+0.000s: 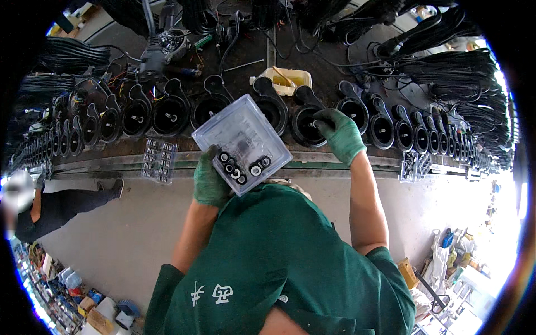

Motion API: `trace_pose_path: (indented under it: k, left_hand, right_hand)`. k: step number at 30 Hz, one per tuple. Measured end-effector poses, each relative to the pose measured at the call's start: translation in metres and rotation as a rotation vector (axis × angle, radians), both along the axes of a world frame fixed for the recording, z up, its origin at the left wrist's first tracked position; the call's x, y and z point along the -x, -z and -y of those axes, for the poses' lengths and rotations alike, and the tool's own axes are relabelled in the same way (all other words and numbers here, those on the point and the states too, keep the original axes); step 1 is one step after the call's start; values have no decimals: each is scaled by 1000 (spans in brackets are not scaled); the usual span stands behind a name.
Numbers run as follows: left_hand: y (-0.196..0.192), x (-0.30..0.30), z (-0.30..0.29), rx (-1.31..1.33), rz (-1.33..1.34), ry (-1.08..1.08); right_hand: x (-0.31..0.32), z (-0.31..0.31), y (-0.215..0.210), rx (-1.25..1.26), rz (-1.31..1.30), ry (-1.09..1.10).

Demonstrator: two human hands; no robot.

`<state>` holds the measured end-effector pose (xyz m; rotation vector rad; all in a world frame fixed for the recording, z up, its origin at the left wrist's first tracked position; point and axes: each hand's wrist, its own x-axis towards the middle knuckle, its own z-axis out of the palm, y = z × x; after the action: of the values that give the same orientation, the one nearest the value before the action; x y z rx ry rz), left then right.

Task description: The person walks to a workbench and picks up a clear plastic container filled with small black cylindrical components. They proceed to insert these components one by one into the openings of a row of black electrical devices mounted on the bench. The person continues this repetitive insertion process along the line of devices.

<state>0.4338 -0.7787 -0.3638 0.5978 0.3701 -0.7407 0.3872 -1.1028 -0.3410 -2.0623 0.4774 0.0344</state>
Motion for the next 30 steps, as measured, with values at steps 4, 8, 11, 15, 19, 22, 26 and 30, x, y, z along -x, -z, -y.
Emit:
trace_pose_path:
  k: [4,8,11,15,19,22,26,30]
  left_hand:
    - [-17,13,24,-74,25,-48]
    - [-16,18,31,-9,61,-50]
    - [-16,18,34,-78,52,-68]
    - [-18,19,43,-67,66,-77]
    - [-12,16,47,-8,26,-35]
    - [-17,16,53,-77,24,0]
    - [-5,19,55,-38,-17,9]
    - [-5,22,65,-38,-52,34]
  right_hand:
    - [-6,10,32,335,90,-185]
    - [-8,13,36,388,110,-188]
    - [-6,8,26,364,173,-172]
    - [13,-9,-13,288,361,-267]
    - [27,-34,-57,413,259,-792]
    - [29,-44,-61,571,105,-874]
    - [33,-38,-55,594,147,-828]
    - [42,-19,-42,513,184,-758]
